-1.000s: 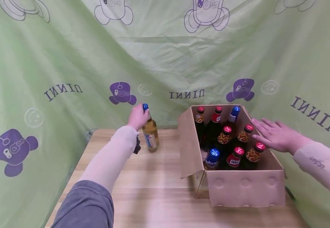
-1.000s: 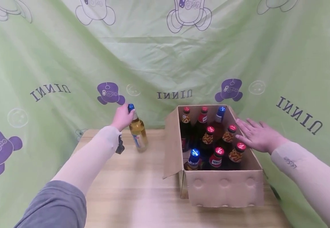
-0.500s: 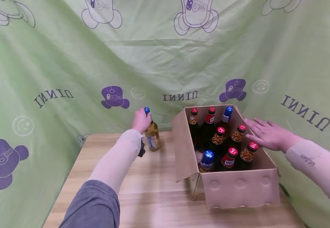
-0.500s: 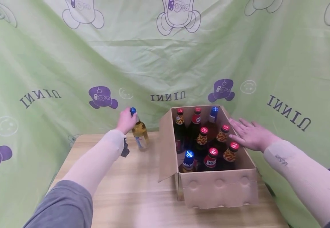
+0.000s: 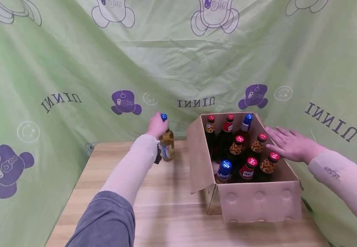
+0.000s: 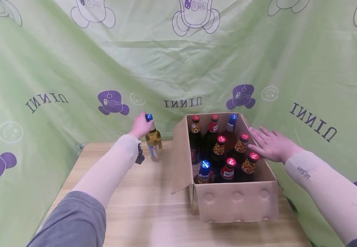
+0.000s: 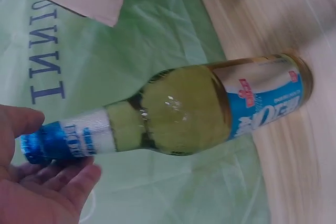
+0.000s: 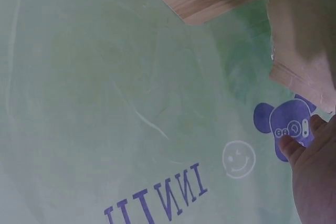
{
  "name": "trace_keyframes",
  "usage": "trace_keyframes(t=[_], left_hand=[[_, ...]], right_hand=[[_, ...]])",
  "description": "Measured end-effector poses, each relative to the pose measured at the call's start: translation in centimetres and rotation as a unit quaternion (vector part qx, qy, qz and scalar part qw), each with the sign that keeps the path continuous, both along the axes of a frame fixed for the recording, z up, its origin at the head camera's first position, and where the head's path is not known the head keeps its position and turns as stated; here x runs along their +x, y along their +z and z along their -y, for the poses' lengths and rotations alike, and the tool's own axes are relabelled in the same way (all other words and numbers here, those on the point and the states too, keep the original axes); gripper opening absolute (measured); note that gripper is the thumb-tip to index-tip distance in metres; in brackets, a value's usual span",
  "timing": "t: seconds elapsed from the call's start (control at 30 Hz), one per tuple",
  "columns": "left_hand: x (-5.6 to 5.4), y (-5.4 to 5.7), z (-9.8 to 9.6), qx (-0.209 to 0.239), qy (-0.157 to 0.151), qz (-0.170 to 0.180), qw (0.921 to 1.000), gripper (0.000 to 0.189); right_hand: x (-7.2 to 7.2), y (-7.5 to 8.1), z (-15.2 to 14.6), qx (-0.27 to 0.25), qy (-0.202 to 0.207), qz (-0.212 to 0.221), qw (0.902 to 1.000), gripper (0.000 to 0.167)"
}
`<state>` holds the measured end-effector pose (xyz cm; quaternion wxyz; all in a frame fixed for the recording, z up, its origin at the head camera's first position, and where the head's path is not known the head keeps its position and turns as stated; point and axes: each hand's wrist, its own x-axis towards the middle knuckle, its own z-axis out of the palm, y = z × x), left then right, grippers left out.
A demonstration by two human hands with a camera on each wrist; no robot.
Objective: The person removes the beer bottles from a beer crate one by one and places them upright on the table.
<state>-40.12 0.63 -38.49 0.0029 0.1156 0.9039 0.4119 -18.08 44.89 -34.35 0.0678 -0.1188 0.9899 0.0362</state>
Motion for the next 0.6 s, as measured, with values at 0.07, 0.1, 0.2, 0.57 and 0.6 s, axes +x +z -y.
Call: trace_keyframes(t=[0.07, 0.1, 0.2, 0.57, 0.6], left_hand=[[0.6, 0.8, -0.4, 0.008, 0.003, -0.009, 0.9999, 0.059], [1.0, 1.3, -0.7, 0.016, 0.002, -0.017, 0.9997, 0.061], [3.1, 2.7, -1.9, 0.026, -0.026, -0.049, 0.9981, 0.060], [13.1, 5.9, -7.4, -0.004, -0.333, -0.043, 0.9419, 0.040], [13.8, 5.8, -7.7, -0.010, -0.356, -0.034, 0.9336, 0.038]], right_hand=[[0.0, 0.0, -0.1, -0.003, -0.003, 0.001, 1.0000, 0.074], [0.0, 0.0, -0.1, -0.004, -0.005, 0.001, 1.0000, 0.074], [-0.1, 0.1, -0.1, -0.005, -0.008, 0.000, 1.0000, 0.074], [-0.1, 0.1, 0.0, -0.013, -0.006, 0.000, 0.9999, 0.073], [0.0, 0.0, 0.1, -0.014, -0.005, 0.002, 0.9999, 0.073]])
